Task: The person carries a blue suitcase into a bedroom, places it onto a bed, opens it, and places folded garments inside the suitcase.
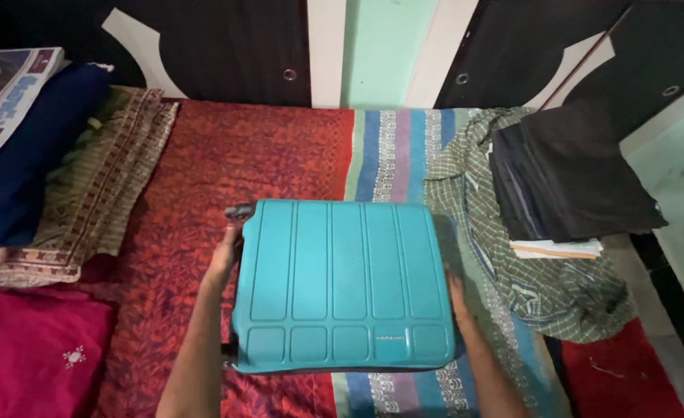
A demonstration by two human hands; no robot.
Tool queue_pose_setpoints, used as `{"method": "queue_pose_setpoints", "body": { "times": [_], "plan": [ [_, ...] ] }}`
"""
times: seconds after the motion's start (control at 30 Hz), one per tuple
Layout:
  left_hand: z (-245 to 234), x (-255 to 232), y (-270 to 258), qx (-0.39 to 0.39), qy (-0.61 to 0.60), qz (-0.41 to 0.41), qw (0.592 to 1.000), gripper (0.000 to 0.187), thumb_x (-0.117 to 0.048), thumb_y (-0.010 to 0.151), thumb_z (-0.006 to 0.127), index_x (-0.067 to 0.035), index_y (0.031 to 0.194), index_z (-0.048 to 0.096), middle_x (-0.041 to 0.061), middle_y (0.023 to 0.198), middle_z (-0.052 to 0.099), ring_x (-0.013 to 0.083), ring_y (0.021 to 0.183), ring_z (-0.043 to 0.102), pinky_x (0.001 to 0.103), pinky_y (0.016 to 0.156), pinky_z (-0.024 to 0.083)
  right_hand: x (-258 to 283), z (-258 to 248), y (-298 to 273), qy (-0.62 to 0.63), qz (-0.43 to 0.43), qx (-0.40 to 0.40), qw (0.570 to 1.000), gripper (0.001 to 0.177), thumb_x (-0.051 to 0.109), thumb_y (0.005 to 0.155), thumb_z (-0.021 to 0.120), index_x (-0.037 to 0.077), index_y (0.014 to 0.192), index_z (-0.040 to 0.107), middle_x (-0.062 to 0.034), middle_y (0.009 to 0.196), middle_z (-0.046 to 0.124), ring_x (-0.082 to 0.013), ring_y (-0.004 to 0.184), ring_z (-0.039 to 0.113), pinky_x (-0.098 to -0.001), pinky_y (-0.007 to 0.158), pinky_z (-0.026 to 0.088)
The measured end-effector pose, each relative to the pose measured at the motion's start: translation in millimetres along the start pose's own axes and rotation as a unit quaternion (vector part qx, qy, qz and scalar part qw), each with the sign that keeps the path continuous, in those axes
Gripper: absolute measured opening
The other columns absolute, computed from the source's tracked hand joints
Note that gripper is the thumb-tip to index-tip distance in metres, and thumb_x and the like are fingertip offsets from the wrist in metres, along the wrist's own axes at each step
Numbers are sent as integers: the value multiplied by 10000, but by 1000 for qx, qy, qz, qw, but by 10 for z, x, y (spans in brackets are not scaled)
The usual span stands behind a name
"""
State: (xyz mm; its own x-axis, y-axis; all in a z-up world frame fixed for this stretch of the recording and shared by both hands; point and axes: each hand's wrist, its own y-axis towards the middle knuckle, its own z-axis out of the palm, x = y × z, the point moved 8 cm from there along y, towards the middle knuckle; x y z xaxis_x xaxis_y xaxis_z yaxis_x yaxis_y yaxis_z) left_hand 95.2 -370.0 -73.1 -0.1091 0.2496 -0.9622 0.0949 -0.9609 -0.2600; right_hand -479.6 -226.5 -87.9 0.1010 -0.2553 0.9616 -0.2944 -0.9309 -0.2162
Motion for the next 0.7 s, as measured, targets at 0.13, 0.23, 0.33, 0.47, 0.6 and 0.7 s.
{"method": "queue_pose_setpoints", "body": {
  "times": [0.13, 0.23, 0.33, 0.47, 0.6, 0.7],
  "plan": [
    [62, 139, -3, 23, -73, 60, 995, 445, -400, 1149, 498, 4, 1254, 654, 37, 956, 573, 124, 804, 498, 300, 687, 435, 26, 155, 181, 85, 95, 52, 990, 872, 719, 1027, 350, -17, 1364, 671, -164, 1116, 697, -243, 968, 659, -358, 859, 538],
    [74, 164, 9, 5, -51, 81, 995, 367, -282, 1092, 490, -22, 1306, 635, 41, 1056, 643, 136, 917, 574, 299, 795, 480, 119, 292, 365, 143, 140, 100, 974, 947, 805, 939, 352, 14, 1360, 657, -144, 1152, 713, -225, 971, 686, -346, 853, 556],
    [58, 109, 89, -12, -3, 110, 994, 370, -165, 1034, 482, -48, 1358, 616, 45, 1156, 714, 148, 1031, 650, 297, 903, 525, 180, 301, 478, 122, 163, 91, 975, 950, 825, 889, 380, 51, 1370, 647, -116, 1194, 722, -210, 1009, 691, -333, 864, 558],
    [49, -90, 185, -61, 110, 230, 965, 307, -89, 1006, 544, -4, 1263, 687, 131, 1141, 764, 208, 1044, 716, 332, 933, 548, 315, 338, 604, 125, 205, 104, 965, 875, 777, 909, 509, 49, 1371, 663, -135, 1197, 696, -269, 1038, 628, -397, 858, 539],
    [-158, 26, 282, -143, 300, 141, 933, 247, -180, 960, 657, -80, 1163, 755, 178, 1022, 765, 316, 934, 742, 423, 822, 570, 673, 184, 882, -143, 94, 31, 985, 681, 646, 912, 542, 168, 1393, 606, -45, 1322, 646, -265, 1179, 599, -527, 894, 493],
    [-172, -54, 283, -131, 393, 183, 892, 240, -200, 934, 668, -109, 1132, 767, 189, 999, 742, 395, 952, 706, 487, 805, 558, 1064, 400, 1097, -217, -76, 59, 972, 587, 553, 952, 548, 114, 1325, 658, -129, 1276, 713, -301, 1155, 681, -453, 915, 554]
  ]
}}
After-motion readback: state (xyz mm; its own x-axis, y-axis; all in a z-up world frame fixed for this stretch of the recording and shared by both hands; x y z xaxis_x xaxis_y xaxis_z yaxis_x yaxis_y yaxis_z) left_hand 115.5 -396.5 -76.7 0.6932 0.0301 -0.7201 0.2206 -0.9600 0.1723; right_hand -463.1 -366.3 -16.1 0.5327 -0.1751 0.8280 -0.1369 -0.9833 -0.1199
